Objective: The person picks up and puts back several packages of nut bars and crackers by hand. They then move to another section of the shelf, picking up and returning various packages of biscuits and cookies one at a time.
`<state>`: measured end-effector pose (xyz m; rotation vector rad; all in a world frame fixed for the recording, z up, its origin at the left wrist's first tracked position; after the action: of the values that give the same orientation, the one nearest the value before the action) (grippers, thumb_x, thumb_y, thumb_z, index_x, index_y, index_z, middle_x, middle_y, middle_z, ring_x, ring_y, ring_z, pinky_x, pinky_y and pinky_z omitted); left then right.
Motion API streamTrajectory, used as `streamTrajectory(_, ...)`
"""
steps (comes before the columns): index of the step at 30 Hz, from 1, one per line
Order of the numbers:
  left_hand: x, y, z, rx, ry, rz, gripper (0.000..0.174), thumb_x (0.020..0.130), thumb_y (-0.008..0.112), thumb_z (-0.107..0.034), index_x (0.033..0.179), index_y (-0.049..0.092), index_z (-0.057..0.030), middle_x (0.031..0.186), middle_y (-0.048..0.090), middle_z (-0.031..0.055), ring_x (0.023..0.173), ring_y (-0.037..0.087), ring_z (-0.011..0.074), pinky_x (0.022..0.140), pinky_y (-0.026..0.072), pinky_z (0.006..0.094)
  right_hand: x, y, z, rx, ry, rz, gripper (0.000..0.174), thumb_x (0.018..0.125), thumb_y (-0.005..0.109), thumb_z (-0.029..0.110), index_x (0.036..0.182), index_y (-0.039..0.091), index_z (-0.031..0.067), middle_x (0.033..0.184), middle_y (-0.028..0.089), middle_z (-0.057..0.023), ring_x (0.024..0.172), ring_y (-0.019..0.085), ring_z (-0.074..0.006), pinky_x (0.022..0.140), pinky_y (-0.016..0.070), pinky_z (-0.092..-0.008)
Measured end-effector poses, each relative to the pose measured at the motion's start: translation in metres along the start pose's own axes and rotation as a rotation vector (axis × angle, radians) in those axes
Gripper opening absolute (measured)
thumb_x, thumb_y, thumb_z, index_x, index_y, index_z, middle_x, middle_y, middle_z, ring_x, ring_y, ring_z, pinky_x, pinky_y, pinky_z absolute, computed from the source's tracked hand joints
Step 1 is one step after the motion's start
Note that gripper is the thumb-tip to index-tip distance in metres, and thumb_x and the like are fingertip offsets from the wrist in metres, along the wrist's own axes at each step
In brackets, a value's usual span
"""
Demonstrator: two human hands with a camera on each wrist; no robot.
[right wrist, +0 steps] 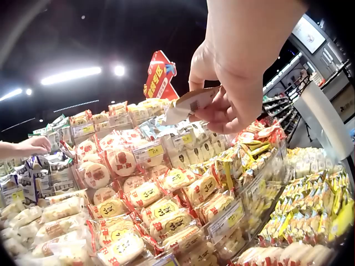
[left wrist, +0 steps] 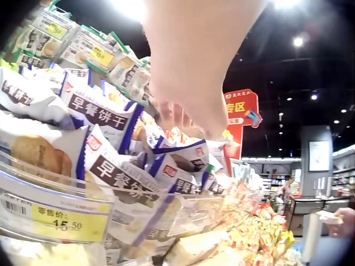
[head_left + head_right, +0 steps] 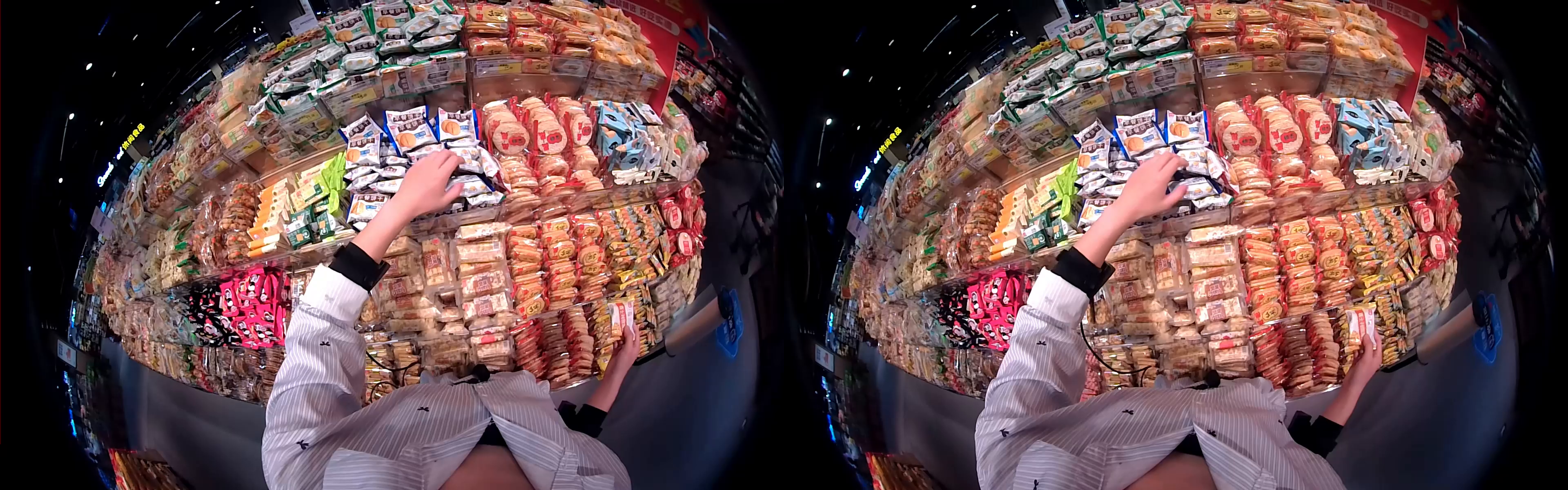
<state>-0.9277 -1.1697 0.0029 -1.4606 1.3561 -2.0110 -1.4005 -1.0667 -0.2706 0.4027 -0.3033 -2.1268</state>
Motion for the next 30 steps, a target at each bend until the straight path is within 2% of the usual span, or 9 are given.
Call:
streamTrajectory(3, -0.004, 0.023, -0.013, 0.003, -0.014, 0.224, 0.037, 0.076, 0.060, -0.024, 0.107, 0.049, -0.0065, 0.100, 0.054, 0.0132, 0.095, 0.053, 0.0307, 0.077, 0.0447, 0.0384, 0.002, 0.007, -0.001, 0.012, -0.016, 0.013, 0.034, 0.082, 0.058, 0.014, 0.114, 0.051, 0.0062, 0.086, 0.059, 0.0017, 0.069, 0.054, -0.0044, 0.057, 0.0384, -0.0180)
streamTrajectory(6, 0.003, 0.038, 0.009, -0.113, -0.119, 0.264, 0.039, 0.076, 0.061, -0.022, 0.110, 0.048, -0.0071, 0.101, 0.055, 0.0145, 0.095, 0.054, 0.0313, 0.076, 0.0450, 0.0394, 0.002, 0.008, -0.006, 0.002, 0.002, 0.005, 0.033, 0.082, 0.058, 0.014, 0.113, 0.052, 0.0066, 0.084, 0.059, 0.0023, 0.065, 0.052, -0.0038, 0.055, 0.0370, -0.0180)
streamTrajectory(7, 0.005, 0.040, 0.017, -0.199, -0.087, 0.199, 0.038, 0.075, 0.063, -0.021, 0.107, 0.050, -0.0052, 0.095, 0.059, 0.0155, 0.091, 0.056, 0.0319, 0.075, 0.0454, 0.0395, 0.002, 0.008, -0.006, -0.005, 0.004, 0.012, 0.033, 0.082, 0.059, 0.014, 0.113, 0.052, 0.0067, 0.083, 0.059, 0.0024, 0.064, 0.051, -0.0036, 0.055, 0.0365, -0.0180)
streamTrajectory(11, 0.011, 0.042, 0.054, -0.281, -0.292, 0.225, 0.029, 0.076, 0.063, -0.024, 0.095, 0.057, -0.0027, 0.077, 0.061, 0.0162, 0.071, 0.060, 0.0279, 0.065, 0.0445, 0.0356, 0.001, 0.007, -0.005, 0.008, -0.011, 0.024, 0.033, 0.082, 0.058, 0.014, 0.113, 0.052, 0.0068, 0.083, 0.059, 0.0018, 0.064, 0.051, -0.0039, 0.055, 0.0365, -0.0185)
streamTrajectory(16, 0.014, 0.048, 0.064, -0.331, -0.400, 0.298, 0.033, 0.078, 0.061, -0.028, 0.095, 0.059, 0.0000, 0.079, 0.061, 0.0154, 0.073, 0.060, 0.0249, 0.066, 0.0447, 0.0350, -0.002, 0.005, -0.003, 0.034, -0.010, -0.030, 0.031, 0.083, 0.058, 0.015, 0.112, 0.052, 0.0061, 0.084, 0.059, 0.0009, 0.066, 0.053, -0.0046, 0.056, 0.0374, -0.0185)
streamTrajectory(19, 0.017, 0.043, 0.063, -0.343, -0.325, 0.244, 0.035, 0.078, 0.061, -0.029, 0.099, 0.059, -0.0001, 0.080, 0.061, 0.0156, 0.075, 0.060, 0.0249, 0.068, 0.0447, 0.0344, 0.001, 0.001, -0.004, 0.024, -0.013, 0.005, 0.031, 0.083, 0.057, 0.015, 0.112, 0.051, 0.0056, 0.085, 0.059, 0.0005, 0.067, 0.053, -0.0052, 0.056, 0.0377, -0.0184)
streamTrajectory(25, 0.013, 0.045, 0.058, -0.193, -0.348, 0.330, 0.033, 0.082, 0.055, -0.030, 0.100, 0.056, -0.0020, 0.088, 0.060, 0.0162, 0.084, 0.058, 0.0306, 0.071, 0.0451, 0.0385, 0.000, -0.002, -0.007, 0.004, -0.006, -0.001, 0.031, 0.083, 0.058, 0.015, 0.112, 0.052, 0.0053, 0.084, 0.059, 0.0007, 0.066, 0.053, -0.0053, 0.054, 0.0372, -0.0178)
streamTrajectory(29, 0.011, 0.029, 0.034, 0.101, -0.285, 0.249, 0.029, 0.079, 0.057, -0.024, 0.101, 0.055, -0.0051, 0.090, 0.056, 0.0118, 0.089, 0.055, 0.0298, 0.073, 0.0458, 0.0389, -0.002, 0.000, -0.005, 0.025, -0.008, -0.019, 0.029, 0.082, 0.059, 0.012, 0.109, 0.054, 0.0055, 0.085, 0.060, 0.0011, 0.064, 0.051, -0.0034, 0.053, 0.0352, -0.0165)
streamTrajectory(30, 0.012, 0.018, 0.024, 0.156, -0.188, 0.101, 0.026, 0.076, 0.058, -0.019, 0.098, 0.055, -0.0063, 0.090, 0.055, 0.0093, 0.090, 0.055, 0.0277, 0.073, 0.0459, 0.0380, -0.001, -0.001, -0.006, 0.025, -0.006, -0.017, 0.029, 0.082, 0.059, 0.012, 0.109, 0.054, 0.0055, 0.085, 0.060, 0.0011, 0.064, 0.051, -0.0034, 0.053, 0.0352, -0.0165)
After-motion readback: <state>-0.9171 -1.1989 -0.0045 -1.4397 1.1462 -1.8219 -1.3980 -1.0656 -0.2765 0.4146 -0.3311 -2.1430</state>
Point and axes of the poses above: each hand's wrist, its own x-axis towards the middle knuckle, its own y-axis out of the palm, z = x × y, the point moved 7 cm from there along x, towards the middle knuckle
